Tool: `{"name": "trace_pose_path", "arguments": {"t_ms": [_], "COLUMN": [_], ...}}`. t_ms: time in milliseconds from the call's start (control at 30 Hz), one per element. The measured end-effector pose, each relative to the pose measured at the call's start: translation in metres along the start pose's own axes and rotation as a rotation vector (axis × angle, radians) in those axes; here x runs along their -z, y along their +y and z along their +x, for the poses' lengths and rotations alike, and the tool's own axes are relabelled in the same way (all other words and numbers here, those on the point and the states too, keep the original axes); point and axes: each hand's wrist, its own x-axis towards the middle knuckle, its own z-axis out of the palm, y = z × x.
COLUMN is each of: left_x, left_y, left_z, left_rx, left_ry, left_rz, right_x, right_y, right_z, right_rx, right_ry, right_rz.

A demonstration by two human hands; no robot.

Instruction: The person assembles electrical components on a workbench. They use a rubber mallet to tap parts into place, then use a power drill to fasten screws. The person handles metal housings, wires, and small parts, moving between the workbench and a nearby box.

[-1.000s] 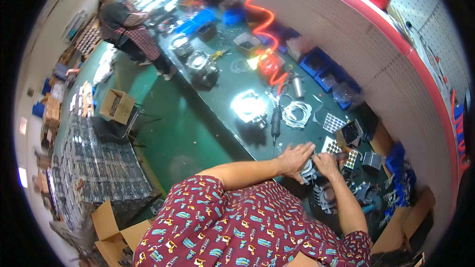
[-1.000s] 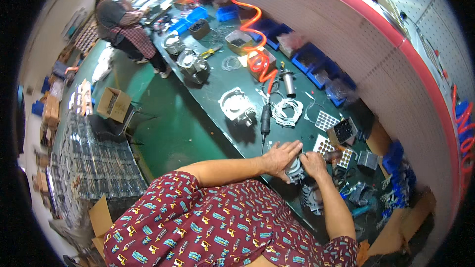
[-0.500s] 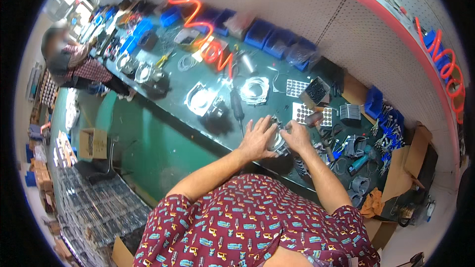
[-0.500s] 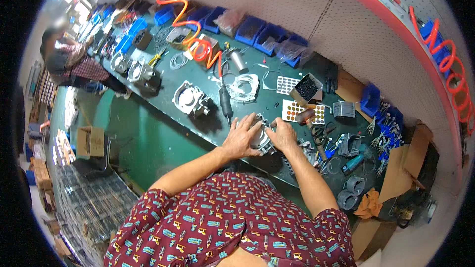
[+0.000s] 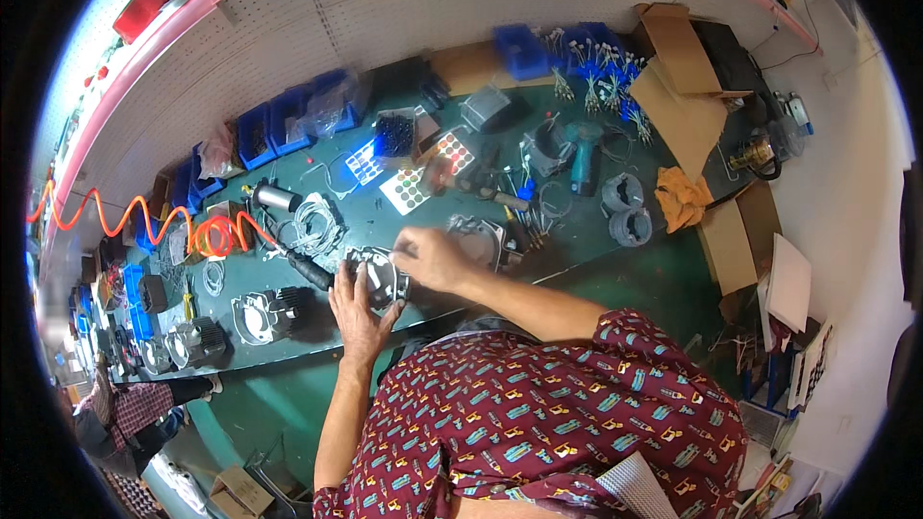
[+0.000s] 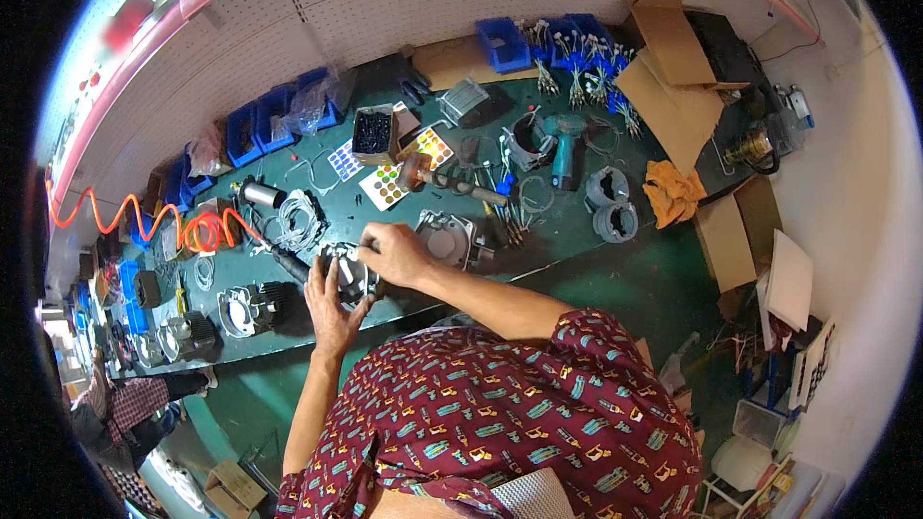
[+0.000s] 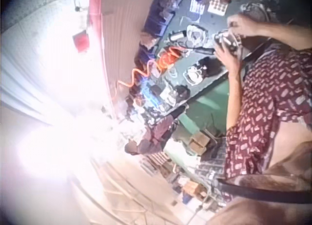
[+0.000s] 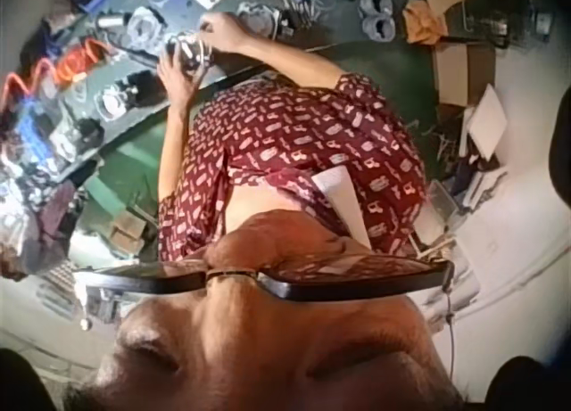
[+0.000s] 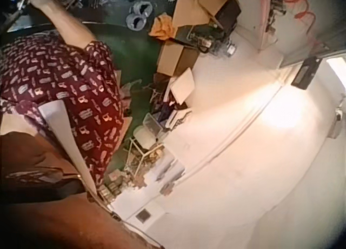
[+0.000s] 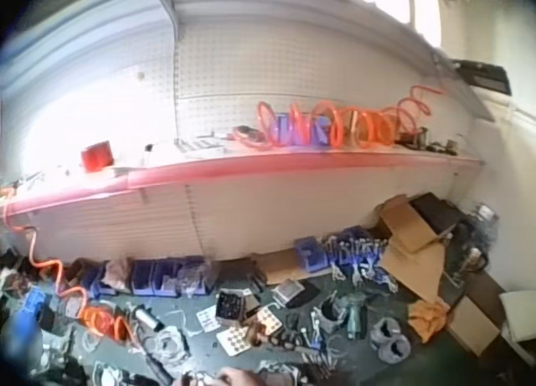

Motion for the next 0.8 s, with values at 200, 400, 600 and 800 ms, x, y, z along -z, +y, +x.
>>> {"name": "trace_pose_path", "arguments": {"t_ms": [200, 400, 600, 800], "left_x": [0.013, 0.079, 0.111, 0.114], "left_y": [0.007, 0.048, 0.057, 0.027], "left_z": [-0.024, -0.063, -0.130, -0.157], "left_rx": [0.005, -0.013, 0.163, 0.221], "left_ry": [0.193, 0.221, 0.294, 0.325], "left_rz": [-0.093, -0.173, -0.072, -0.107], "right_x": [0.103, 0.121, 0.086, 0.076], "right_y": [0.066, 0.064, 0.104, 0.124], "right_z": [0.039, 0.058, 0.095, 0.112], "right_rx": [-0.019, -0.330, -0.128, -0.374], "right_ry": [0.235, -0.173, -0.231, -0.239], "right_rz": [-0.186, -0.938, -1.125, -1.012]}}
